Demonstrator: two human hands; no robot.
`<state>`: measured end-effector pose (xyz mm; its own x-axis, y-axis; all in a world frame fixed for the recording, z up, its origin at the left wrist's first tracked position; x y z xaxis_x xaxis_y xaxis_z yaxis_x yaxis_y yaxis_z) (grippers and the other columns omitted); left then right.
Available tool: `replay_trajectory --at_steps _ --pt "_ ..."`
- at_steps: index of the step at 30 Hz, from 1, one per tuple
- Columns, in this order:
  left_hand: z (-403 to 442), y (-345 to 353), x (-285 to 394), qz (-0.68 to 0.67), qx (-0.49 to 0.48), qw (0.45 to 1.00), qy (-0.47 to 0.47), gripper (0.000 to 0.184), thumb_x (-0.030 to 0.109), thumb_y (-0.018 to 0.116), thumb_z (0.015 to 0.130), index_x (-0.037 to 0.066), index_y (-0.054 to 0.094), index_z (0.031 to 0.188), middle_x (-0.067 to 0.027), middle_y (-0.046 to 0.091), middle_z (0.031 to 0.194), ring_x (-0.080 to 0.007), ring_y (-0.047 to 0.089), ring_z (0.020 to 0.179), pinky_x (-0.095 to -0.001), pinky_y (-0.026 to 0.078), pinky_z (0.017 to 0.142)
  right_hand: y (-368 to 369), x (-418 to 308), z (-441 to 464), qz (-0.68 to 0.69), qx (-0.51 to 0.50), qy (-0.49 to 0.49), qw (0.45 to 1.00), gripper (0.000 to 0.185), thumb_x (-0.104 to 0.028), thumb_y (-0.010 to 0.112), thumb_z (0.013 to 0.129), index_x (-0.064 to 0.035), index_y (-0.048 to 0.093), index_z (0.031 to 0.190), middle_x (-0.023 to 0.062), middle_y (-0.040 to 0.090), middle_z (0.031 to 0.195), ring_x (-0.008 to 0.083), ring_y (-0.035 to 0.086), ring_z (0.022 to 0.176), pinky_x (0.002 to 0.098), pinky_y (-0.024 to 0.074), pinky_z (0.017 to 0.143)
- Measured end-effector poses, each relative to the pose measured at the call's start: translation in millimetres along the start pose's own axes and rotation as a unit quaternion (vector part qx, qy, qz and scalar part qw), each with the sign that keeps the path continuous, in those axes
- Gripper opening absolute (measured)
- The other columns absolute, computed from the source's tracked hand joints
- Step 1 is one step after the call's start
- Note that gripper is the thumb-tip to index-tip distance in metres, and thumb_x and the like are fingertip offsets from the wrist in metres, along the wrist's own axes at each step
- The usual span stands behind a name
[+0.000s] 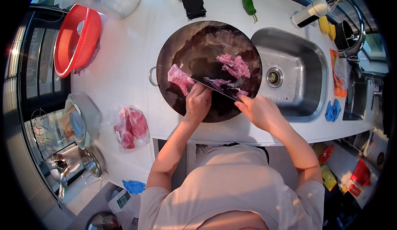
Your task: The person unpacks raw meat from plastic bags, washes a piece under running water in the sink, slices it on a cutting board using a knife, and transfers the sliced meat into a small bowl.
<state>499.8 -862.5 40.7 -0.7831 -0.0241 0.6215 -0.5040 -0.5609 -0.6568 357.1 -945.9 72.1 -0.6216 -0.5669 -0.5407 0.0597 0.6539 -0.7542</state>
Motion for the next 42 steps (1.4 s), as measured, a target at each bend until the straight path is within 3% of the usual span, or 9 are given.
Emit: replay_trajectory --at_steps 5,11,16,19,26,29,35,39,42 --pt "0 4 -6 0.000 -0.009 1.000 -0.013 0.020 -0.009 0.067 0.072 0.001 0.069 0.089 -0.0118 0.068 0.096 -0.0322 0.066 0.096 -0.0384 0.054 0.081 19 -31 57 0.049 0.079 -0.059 0.994 0.034 -0.034 0.055 0.099 -0.0057 0.066 0.085 0.0204 0.063 0.066 0.0435 0.063 0.064 0.0505 0.0505 0.058" --pt "4 0 -1 -0.023 -0.006 1.000 -0.001 0.018 -0.009 0.068 0.072 0.002 0.069 0.087 -0.0103 0.068 0.095 -0.0314 0.066 0.094 -0.0383 0.054 0.083 11 -3 24 0.108 0.089 -0.031 0.990 0.039 -0.034 0.054 0.100 -0.0025 0.065 0.081 0.0211 0.061 0.063 0.0438 0.061 0.063 0.0484 0.0478 0.057" --pt "-3 -6 -2 -0.013 0.016 1.000 0.004 0.016 -0.008 0.070 0.073 0.003 0.070 0.084 -0.0091 0.071 0.094 -0.0290 0.068 0.096 -0.0370 0.054 0.084 13 71 -19 0.175 -0.073 0.135 0.973 0.044 -0.038 0.053 0.101 -0.0012 0.066 0.082 0.0251 0.061 0.067 0.0458 0.062 0.069 0.0497 0.0466 0.062" --pt "-4 -9 0 0.004 0.030 0.999 0.009 0.016 -0.009 0.070 0.072 0.003 0.069 0.084 -0.0096 0.070 0.095 -0.0298 0.067 0.096 -0.0375 0.054 0.084 -8 59 -24 0.163 0.070 0.104 0.979 0.043 -0.039 0.053 0.101 -0.0019 0.069 0.085 0.0258 0.061 0.068 0.0458 0.063 0.069 0.0509 0.0477 0.063" --pt "-6 -7 0 -0.013 0.031 0.999 0.022 0.021 -0.011 0.067 0.071 0.002 0.067 0.087 -0.0120 0.066 0.094 -0.0329 0.065 0.097 -0.0403 0.053 0.083 12 5 -35 0.033 0.079 0.025 0.996 0.037 -0.037 0.055 0.099 -0.0044 0.072 0.107 0.0191 0.067 0.067 0.0413 0.067 0.066 0.0484 0.0540 0.062" --pt "-5 -5 -2 -0.002 0.026 1.000 0.017 0.021 -0.012 0.066 0.071 0.001 0.067 0.088 -0.0133 0.067 0.095 -0.0339 0.065 0.098 -0.0409 0.053 0.084 11 2 -33 0.007 0.063 0.028 0.998 0.036 -0.036 0.056 0.099 -0.0039 0.071 0.107 0.0191 0.066 0.066 0.0415 0.066 0.064 0.0492 0.0532 0.059" --pt "-3 0 -10 -0.015 -0.012 0.999 -0.027 0.020 -0.011 0.066 0.071 -0.001 0.067 0.089 -0.0148 0.067 0.098 -0.0345 0.065 0.101 -0.0404 0.053 0.085 6 -15 -6 0.050 0.086 -0.015 0.995 0.033 -0.034 0.055 0.099 -0.0050 0.065 0.088 0.0194 0.064 0.063 0.0425 0.065 0.062 0.0509 0.0522 0.056" --pt "-4 -1 -9 -0.007 0.012 1.000 -0.011 0.016 -0.008 0.066 0.074 -0.003 0.067 0.089 -0.0152 0.068 0.094 -0.0339 0.066 0.092 -0.0388 0.053 0.080 31 -34 50 0.022 0.130 -0.048 0.990 0.039 -0.038 0.052 0.100 -0.0057 0.063 0.082 0.0206 0.066 0.067 0.0429 0.066 0.063 0.0502 0.0546 0.058" --pt "-4 -4 -3 0.004 0.009 1.000 0.011 0.017 -0.007 0.067 0.073 0.000 0.069 0.089 -0.0133 0.069 0.097 -0.0322 0.067 0.095 -0.0386 0.055 0.084 29 -23 51 0.063 0.101 0.013 0.993 0.043 -0.040 0.050 0.101 -0.0048 0.069 0.085 0.0229 0.067 0.072 0.0437 0.068 0.073 0.0516 0.0555 0.065"
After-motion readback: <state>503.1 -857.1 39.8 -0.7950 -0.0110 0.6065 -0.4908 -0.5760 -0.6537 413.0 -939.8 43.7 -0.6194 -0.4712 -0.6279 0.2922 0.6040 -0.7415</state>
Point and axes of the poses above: each hand's wrist, its own z-axis towards the middle knuckle, its own y-axis out of the palm, x = y × z, the point moved 10 cm from there along z, towards the middle knuckle
